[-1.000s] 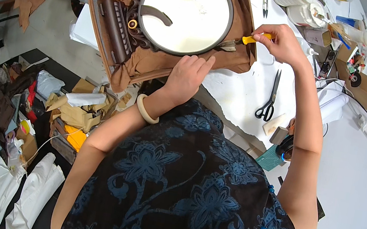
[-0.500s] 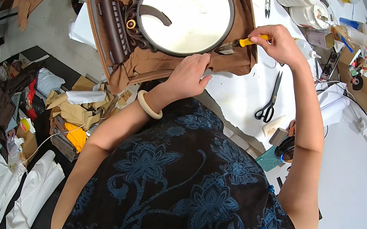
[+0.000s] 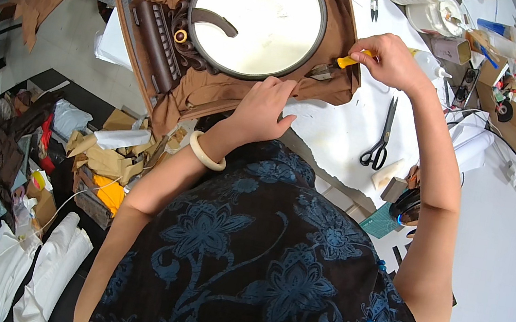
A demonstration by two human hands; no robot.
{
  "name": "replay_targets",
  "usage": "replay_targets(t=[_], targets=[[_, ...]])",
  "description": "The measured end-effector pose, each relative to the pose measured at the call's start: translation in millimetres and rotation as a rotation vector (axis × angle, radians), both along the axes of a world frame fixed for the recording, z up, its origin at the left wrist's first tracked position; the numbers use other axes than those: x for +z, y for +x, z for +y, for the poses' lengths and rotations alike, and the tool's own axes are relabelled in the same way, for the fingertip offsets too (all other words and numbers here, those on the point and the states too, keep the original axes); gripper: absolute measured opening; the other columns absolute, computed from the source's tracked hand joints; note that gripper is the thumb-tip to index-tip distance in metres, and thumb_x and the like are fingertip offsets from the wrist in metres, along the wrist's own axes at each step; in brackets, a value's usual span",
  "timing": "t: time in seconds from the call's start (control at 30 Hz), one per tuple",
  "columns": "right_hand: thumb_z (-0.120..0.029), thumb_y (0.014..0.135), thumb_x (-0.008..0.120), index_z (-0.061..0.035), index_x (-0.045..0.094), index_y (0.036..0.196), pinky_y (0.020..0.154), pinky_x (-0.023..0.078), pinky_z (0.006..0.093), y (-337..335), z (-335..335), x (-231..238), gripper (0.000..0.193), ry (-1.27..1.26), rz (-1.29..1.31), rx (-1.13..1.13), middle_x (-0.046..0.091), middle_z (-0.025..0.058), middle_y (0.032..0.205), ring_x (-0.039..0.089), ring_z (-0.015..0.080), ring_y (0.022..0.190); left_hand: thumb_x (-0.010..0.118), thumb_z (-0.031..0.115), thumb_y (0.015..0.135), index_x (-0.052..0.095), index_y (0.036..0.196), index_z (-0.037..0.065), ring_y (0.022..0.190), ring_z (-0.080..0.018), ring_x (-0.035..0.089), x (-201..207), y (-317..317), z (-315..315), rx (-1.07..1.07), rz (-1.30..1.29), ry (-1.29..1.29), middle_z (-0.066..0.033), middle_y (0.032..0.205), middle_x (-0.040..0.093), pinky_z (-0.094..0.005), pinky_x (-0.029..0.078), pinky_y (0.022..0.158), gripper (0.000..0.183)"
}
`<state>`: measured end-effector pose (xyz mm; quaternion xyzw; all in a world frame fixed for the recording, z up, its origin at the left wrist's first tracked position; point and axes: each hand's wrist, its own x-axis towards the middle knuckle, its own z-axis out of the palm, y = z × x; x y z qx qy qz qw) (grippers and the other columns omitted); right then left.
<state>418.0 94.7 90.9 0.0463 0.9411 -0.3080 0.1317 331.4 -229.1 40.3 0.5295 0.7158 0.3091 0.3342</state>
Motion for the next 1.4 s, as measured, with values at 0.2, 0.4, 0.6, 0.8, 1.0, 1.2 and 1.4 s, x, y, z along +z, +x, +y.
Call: replay_targets(t=[0.2,0.4,0.6,0.8,1.0,1.2,1.4], targets=[[-0.022,0.099,0.076,-0.0068,0.084,0.103,0.064,0.052,0.0413,-8.0,-8.8,3.9,0.017,-0.129,-0.043,-0.093,0.072,0.0172,0.074,0.066,0.0329,0.064,0.08,0.024,0.087,0.054,0.131,-0.003,0.119,-0.0398,0.059,2.0,-1.8,5.0,-0.036,0.007,-0.039,-0.0206,0.12,0.066,-0.048,0.049,0.101,0.058],[-0.019,0.098,0.076,-0.0058,0.084,0.102,0.068,0.055,0.042,-10.1,-17.6,-1.7,0.016,-0.062,-0.018,0.0,0.073,0.0171,0.076,0.068,0.0334,0.066,0.081,0.027,0.086,0.056,0.128,-0.002,0.118,-0.0391,0.06,-0.7,-2.1,2.7,-0.047,-0.005,-0.012,-0.0201,0.119,0.067,-0.0487,0.05,0.101,0.057],[-0.018,0.097,0.077,-0.0043,0.084,0.102,0.069,0.056,0.042,-27.5,-17.4,14.2,0.016,-0.012,-0.074,0.054,0.075,0.0167,0.078,0.07,0.0323,0.068,0.082,0.028,0.089,0.06,0.132,-0.005,0.118,-0.0393,0.061,8.9,-16.9,-10.8,0.014,-0.003,-0.011,-0.0221,0.12,0.067,-0.0484,0.051,0.102,0.059],[-0.021,0.103,0.074,-0.0023,0.082,0.104,0.061,0.049,0.037,-21.4,-17.8,-0.3,0.021,-0.16,-0.05,-0.002,0.069,0.014,0.071,0.058,0.0251,0.059,0.082,0.028,0.089,0.059,0.135,-0.006,0.116,-0.0406,0.06,7.7,-15.5,-12.9,-0.036,-0.026,-0.127,-0.0228,0.121,0.066,-0.0486,0.051,0.103,0.062],[-0.02,0.102,0.075,-0.0007,0.082,0.104,0.063,0.05,0.0374,-23.6,-26.8,-1.6,0.021,-0.155,-0.085,0.033,0.072,0.0147,0.074,0.062,0.0272,0.062,0.083,0.031,0.087,0.059,0.134,-0.003,0.117,-0.0368,0.061,7.0,-10.8,-24.8,-0.004,0.055,0.009,-0.0197,0.126,0.068,-0.0481,0.051,0.102,0.062],[-0.021,0.1,0.077,-0.0016,0.084,0.102,0.065,0.053,0.0386,-40.3,-21.6,6.8,0.021,-0.123,-0.111,0.078,0.076,0.016,0.079,0.067,0.0295,0.065,0.084,0.03,0.087,0.059,0.134,-0.003,0.115,-0.0355,0.061,13.6,-21.7,-47.7,0.03,0.122,-0.065,-0.0175,0.122,0.067,-0.0476,0.051,0.101,0.063],[-0.022,0.101,0.076,-0.0024,0.084,0.105,0.065,0.053,0.0379,-50.0,-31.2,32.4,0.022,-0.138,-0.203,0.056,0.075,0.0153,0.077,0.064,0.0273,0.063,0.084,0.033,0.088,0.056,0.14,-0.006,0.126,-0.0407,0.058,23.9,-16.3,-47.0,0.017,0.067,-0.201,-0.0218,0.134,0.064,-0.0484,0.049,0.106,0.071]])
